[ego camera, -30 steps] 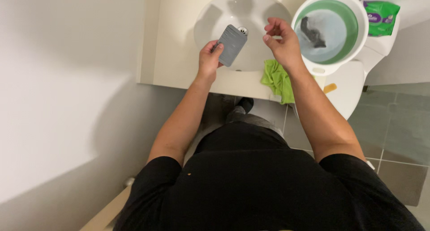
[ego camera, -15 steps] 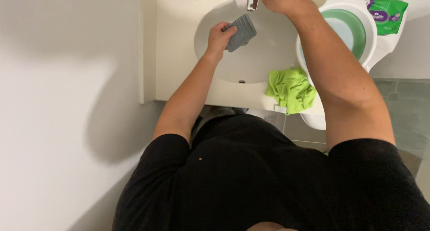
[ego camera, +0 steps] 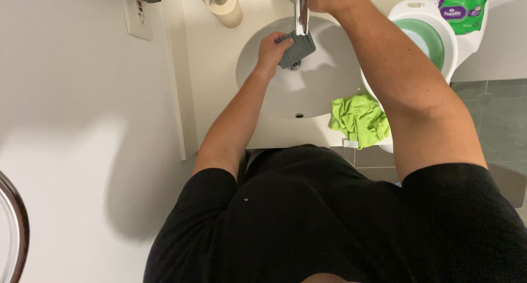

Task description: The person wipes a soap dispenser bottle with a cloth, picks up a plastic component from a toilet tank lid, rinses it under a faucet, and scrubs it by hand.

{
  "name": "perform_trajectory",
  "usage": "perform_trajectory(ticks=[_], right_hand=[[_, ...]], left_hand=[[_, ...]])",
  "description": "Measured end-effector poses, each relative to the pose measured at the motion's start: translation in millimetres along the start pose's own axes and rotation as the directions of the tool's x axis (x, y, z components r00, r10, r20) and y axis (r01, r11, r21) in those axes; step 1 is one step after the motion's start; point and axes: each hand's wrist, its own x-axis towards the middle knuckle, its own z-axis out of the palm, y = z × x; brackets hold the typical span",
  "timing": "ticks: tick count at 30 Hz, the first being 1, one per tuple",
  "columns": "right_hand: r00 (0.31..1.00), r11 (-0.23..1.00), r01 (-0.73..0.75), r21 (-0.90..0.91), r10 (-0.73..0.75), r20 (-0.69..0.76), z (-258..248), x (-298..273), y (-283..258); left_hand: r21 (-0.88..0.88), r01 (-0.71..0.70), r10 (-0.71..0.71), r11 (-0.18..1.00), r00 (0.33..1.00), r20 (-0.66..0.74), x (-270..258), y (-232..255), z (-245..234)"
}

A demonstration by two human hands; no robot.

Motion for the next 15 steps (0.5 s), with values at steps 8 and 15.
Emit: perform_trajectory(ticks=[8, 15], right_hand=[[0.999, 0.999, 0.037, -0.025, -0.037, 0.011, 11.8, 4.2, 10.0], [0.998, 0.999, 0.041, 0.008, -0.040, -0.047, 1.1, 5.3, 2.9]], left_hand=[[-0.035, -0.045, 0.047, 0.998, 0.997, 0.063, 10.5, 0.1, 6.0], [0.005, -0.039, 0.038, 0.999, 0.999, 0.036, 14.4, 1.2, 12.8]])
